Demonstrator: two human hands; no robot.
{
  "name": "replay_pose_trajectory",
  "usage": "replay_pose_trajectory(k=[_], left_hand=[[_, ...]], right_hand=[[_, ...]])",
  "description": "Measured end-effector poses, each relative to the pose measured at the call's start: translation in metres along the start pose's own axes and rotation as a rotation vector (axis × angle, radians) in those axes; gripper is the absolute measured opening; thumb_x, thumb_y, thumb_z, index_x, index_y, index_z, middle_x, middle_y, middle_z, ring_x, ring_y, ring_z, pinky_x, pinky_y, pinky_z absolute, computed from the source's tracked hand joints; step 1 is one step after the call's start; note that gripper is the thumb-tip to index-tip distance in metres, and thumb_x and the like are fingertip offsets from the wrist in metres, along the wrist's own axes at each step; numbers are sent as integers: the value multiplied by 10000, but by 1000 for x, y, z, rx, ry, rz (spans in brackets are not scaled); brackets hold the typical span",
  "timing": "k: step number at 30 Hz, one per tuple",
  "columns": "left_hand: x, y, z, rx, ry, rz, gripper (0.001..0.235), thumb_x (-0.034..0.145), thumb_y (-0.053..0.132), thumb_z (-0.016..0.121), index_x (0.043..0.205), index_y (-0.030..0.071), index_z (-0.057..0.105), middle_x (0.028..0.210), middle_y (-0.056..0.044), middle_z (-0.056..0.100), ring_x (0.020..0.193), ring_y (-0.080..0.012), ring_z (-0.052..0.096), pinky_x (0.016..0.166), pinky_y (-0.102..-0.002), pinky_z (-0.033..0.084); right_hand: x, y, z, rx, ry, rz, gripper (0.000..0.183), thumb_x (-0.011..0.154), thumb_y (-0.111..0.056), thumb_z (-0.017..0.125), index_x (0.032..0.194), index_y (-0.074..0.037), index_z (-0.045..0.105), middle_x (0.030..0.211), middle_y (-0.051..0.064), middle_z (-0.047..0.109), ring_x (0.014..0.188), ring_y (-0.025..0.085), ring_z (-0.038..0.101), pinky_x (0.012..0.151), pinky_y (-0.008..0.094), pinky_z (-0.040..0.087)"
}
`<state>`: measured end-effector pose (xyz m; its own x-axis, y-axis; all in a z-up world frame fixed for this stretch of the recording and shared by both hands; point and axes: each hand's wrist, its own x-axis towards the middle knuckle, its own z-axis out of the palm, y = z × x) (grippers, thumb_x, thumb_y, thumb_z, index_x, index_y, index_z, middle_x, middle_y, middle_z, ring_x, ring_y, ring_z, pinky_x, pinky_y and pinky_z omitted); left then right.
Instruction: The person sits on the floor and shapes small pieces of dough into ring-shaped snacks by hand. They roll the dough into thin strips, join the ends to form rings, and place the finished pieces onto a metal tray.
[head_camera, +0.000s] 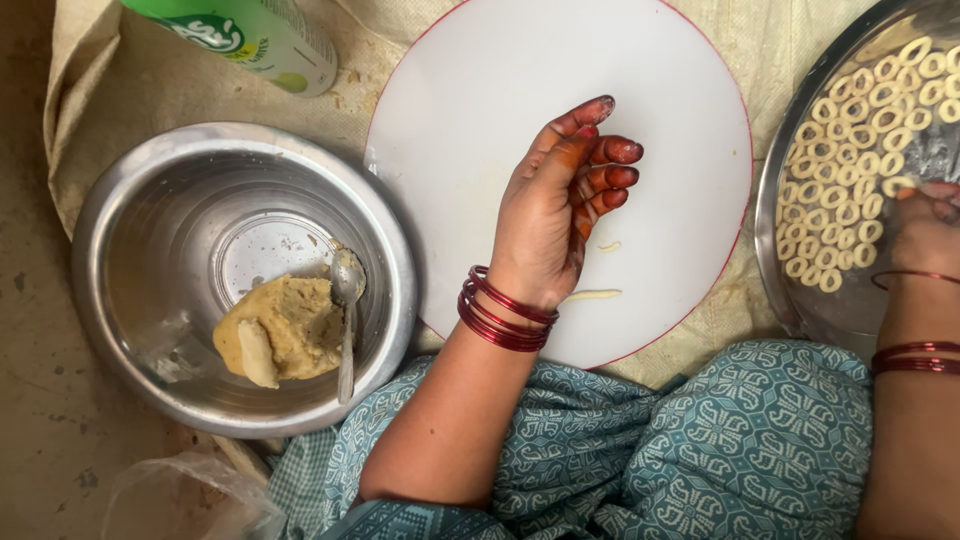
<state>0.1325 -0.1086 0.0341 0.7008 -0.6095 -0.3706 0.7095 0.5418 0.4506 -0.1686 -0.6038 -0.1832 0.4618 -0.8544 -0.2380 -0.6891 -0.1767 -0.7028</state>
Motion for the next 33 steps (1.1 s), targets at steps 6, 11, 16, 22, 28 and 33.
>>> replay_pose_trajectory(k=[6, 11, 16, 22, 28, 33], left_hand=[[-1, -1, -4, -19, -21, 8, 296, 1126, 189, 477, 1355, 20, 560, 1014, -103, 691, 871, -146, 659, 806, -272, 552], [0, 2, -4, -37, -23, 6, 301, 1128, 189, 478, 1363, 17, 554, 1025, -107, 685, 880, -152, 660, 814, -277, 548], [0, 21, -12, -50, -51, 138, 324, 1135, 200, 478, 1390, 12, 546, 1069, -115, 681, 928, -176, 655, 859, -289, 553], [-8, 50, -24, -125, -92, 295, 303, 1173, 223, 466, 1374, 8, 539, 1061, -118, 671, 943, -187, 652, 898, -318, 554], [-15, 55, -22, -154, -91, 309, 292, 1184, 215, 445, 1364, 5, 538, 1041, -115, 661, 976, -194, 646, 901, -318, 549], [-13, 54, -18, -146, -108, 258, 303, 1182, 219, 450, 1376, 5, 539, 1064, -117, 659, 974, -191, 641, 910, -316, 541]], right_hand=[[6, 11, 14, -98, 16, -13, 236, 1011, -93, 751, 1223, -83, 648, 1097, 20, 709, 909, 127, 687, 774, 284, 563], [9, -8, 21, -142, 46, -52, 194, 987, -85, 756, 1162, -70, 675, 1062, 39, 707, 897, 139, 680, 786, 291, 560], [-46, -122, 41, -206, 167, -353, 151, 963, -77, 761, 1101, -57, 703, 1027, 57, 705, 886, 151, 673, 798, 297, 557], [-194, -288, 100, -267, -697, -761, 110, 877, -128, 795, 966, -77, 754, 927, 55, 714, 811, 165, 673, 753, 306, 566], [-261, -352, 141, -557, -871, -1099, 253, 718, -322, 843, 831, -111, 761, 813, 18, 723, 726, 195, 684, 654, 362, 561], [-266, -352, 146, -646, -870, -1061, 177, 726, -258, 836, 831, -136, 763, 786, 11, 722, 745, 203, 687, 671, 379, 558]])
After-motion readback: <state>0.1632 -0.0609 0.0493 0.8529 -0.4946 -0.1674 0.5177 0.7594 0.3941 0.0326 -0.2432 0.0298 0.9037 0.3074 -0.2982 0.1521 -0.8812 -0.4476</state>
